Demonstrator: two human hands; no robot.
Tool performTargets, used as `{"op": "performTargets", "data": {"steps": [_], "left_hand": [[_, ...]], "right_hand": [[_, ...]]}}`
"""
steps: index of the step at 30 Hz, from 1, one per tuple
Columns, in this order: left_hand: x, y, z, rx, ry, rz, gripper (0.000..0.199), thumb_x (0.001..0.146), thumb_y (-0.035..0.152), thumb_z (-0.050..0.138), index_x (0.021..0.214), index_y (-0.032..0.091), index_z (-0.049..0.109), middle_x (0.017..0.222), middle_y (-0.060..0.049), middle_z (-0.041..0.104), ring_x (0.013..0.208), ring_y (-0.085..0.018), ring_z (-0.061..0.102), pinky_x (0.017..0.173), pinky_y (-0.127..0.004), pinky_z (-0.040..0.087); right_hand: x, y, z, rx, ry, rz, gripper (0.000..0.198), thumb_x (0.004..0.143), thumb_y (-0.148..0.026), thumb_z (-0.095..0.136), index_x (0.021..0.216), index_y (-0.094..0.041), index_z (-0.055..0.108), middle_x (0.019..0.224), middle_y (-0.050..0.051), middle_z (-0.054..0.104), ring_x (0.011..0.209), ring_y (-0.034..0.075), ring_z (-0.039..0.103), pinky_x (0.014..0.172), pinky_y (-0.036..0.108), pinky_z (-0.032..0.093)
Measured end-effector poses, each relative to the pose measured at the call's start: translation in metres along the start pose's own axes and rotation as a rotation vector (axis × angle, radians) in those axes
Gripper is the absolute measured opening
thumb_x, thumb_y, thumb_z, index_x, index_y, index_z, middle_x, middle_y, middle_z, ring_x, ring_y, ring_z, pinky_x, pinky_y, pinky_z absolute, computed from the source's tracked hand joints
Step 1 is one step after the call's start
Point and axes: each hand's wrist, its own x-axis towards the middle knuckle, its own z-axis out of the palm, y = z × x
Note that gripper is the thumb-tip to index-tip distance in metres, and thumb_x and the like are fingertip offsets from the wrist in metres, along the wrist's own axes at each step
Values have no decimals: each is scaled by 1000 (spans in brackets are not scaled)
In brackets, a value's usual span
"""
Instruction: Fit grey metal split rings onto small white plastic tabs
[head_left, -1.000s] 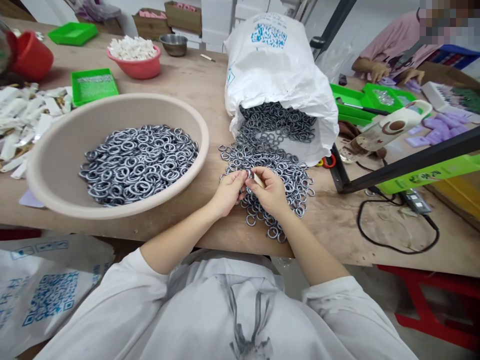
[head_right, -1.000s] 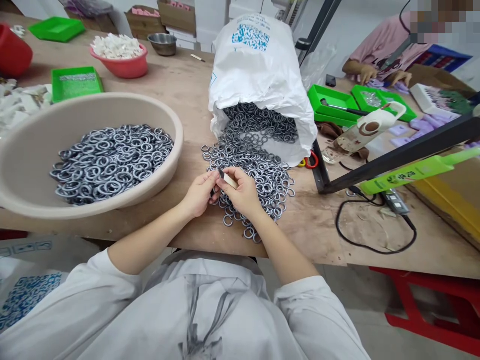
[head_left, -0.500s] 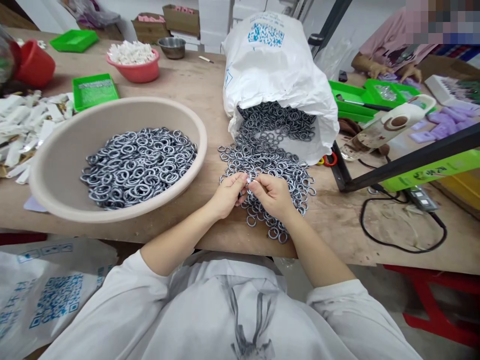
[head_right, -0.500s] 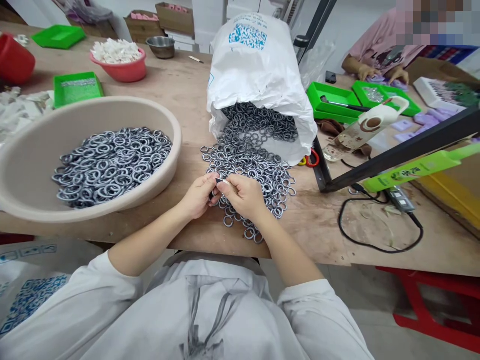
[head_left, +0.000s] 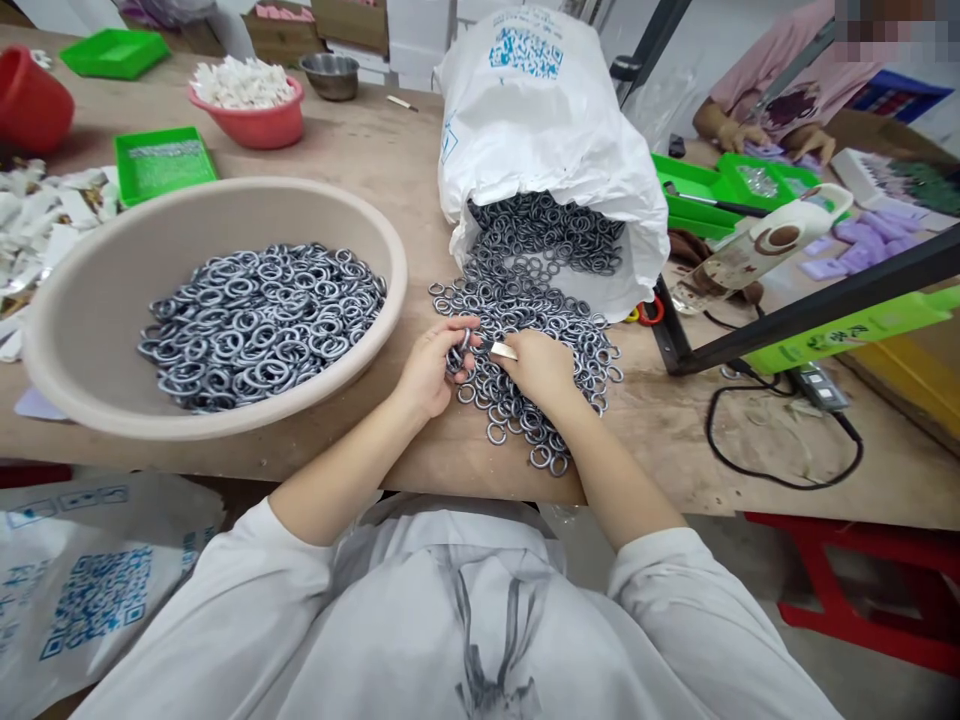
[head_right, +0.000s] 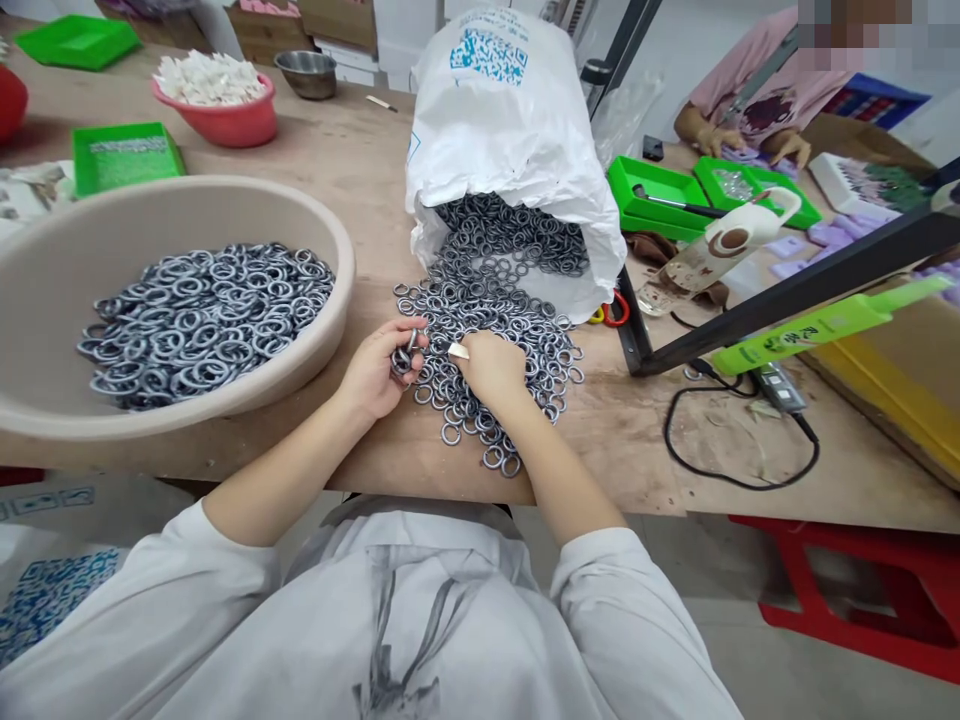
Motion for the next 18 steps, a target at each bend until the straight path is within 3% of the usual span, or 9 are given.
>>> {"op": "performTargets", "data": {"steps": [3, 7, 14, 18], "left_hand": [[1, -2, 0, -42, 41, -104, 16, 76, 30, 60, 82, 15, 59, 70, 1, 59, 46, -5, 50, 35, -16, 27], [0, -10, 3, 130, 41, -29, 22, 72, 32, 71, 75, 17, 55, 59, 5, 52, 42, -4, 43, 35, -17, 21], [-1, -26, 4, 394, -63, 130, 29, 74, 40, 75, 81, 15, 63, 53, 7, 46, 43, -4, 34, 41, -19, 23], [-3, -26, 5, 361, -137, 166, 33, 77, 46, 71, 75, 17, 56, 53, 8, 42, 44, -5, 35, 41, -19, 25]], "right_hand": [[3, 8, -2, 145, 20, 7, 32, 91, -42, 52, 74, -20, 68, 77, 7, 67, 68, 18, 53, 59, 29, 24], [5, 28, -2, 428, 2, -10, 39, 90, -41, 50, 59, -18, 56, 55, 0, 51, 55, 13, 42, 56, 28, 23], [0, 22, 8, 1033, -94, -75, 50, 82, -65, 56, 64, -19, 52, 55, -3, 46, 51, 10, 36, 51, 25, 28], [-9, 6, 6, 1059, 17, -124, 54, 81, -69, 57, 62, -20, 48, 55, -4, 41, 54, 10, 35, 53, 25, 30]]}}
